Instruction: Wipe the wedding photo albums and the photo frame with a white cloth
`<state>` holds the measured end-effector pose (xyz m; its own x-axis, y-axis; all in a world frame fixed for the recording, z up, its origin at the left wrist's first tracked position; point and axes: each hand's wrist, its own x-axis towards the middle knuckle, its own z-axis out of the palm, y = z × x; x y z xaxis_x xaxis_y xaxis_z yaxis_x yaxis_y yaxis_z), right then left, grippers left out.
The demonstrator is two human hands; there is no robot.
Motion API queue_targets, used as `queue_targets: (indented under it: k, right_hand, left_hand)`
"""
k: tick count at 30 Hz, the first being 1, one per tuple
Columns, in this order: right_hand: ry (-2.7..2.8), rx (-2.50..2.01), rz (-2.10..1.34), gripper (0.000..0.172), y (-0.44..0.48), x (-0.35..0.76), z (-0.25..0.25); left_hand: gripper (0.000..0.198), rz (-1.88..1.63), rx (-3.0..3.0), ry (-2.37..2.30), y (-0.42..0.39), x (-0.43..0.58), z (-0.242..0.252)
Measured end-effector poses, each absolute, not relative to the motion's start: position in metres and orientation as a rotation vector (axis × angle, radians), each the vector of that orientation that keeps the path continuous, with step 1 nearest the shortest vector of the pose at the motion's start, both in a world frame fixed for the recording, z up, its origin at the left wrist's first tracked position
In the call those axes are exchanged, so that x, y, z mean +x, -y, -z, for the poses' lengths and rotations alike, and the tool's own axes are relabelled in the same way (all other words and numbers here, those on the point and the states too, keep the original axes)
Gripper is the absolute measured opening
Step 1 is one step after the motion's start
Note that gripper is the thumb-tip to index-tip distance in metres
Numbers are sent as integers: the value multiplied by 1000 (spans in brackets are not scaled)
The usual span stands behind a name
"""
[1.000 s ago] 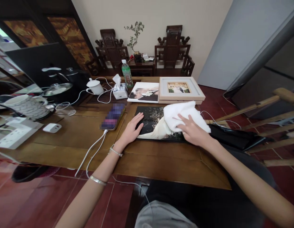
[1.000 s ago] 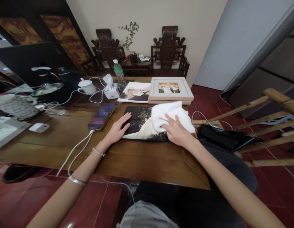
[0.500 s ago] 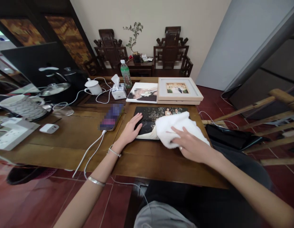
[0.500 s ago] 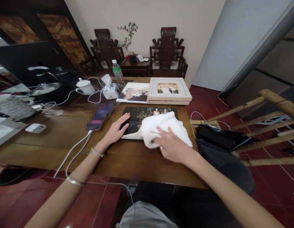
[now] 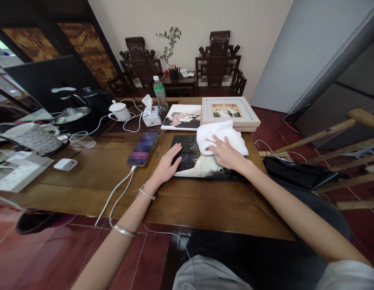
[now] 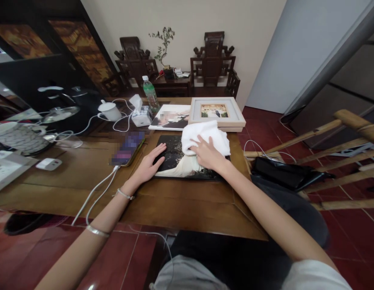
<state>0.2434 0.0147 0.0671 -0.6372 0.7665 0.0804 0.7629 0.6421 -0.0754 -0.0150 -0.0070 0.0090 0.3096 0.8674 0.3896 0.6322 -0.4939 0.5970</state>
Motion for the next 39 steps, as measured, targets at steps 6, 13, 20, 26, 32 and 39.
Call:
queue_targets:
  k: [6,13,20,26,32,39]
  right_hand:
    - [2851,-1202,-43,49,72,245,-56]
    - [2970,-1165,-257,43,123,238,-70]
    - [2964,-1265,-120,59,49,225,-74]
    - [2901,-1377,49,60,-25,209,-66]
    - [2939,-1345,102,55,-3,202,-63]
    - [2984,-1130,-38,40,91,213,-60]
  left_hand:
    - [45,-982,2249,-1355,8,-14,-9]
    - [50,-959,2273,-1367,6,-16,-3]
    - [51,-918,2291,-1385,2,-19,4]
    - [51,-891,2298,-1387,1,-20,3]
    - [53,-886,2312,-1392,1,-20,3]
    - [51,-892,2310,-1391,1,-19,3]
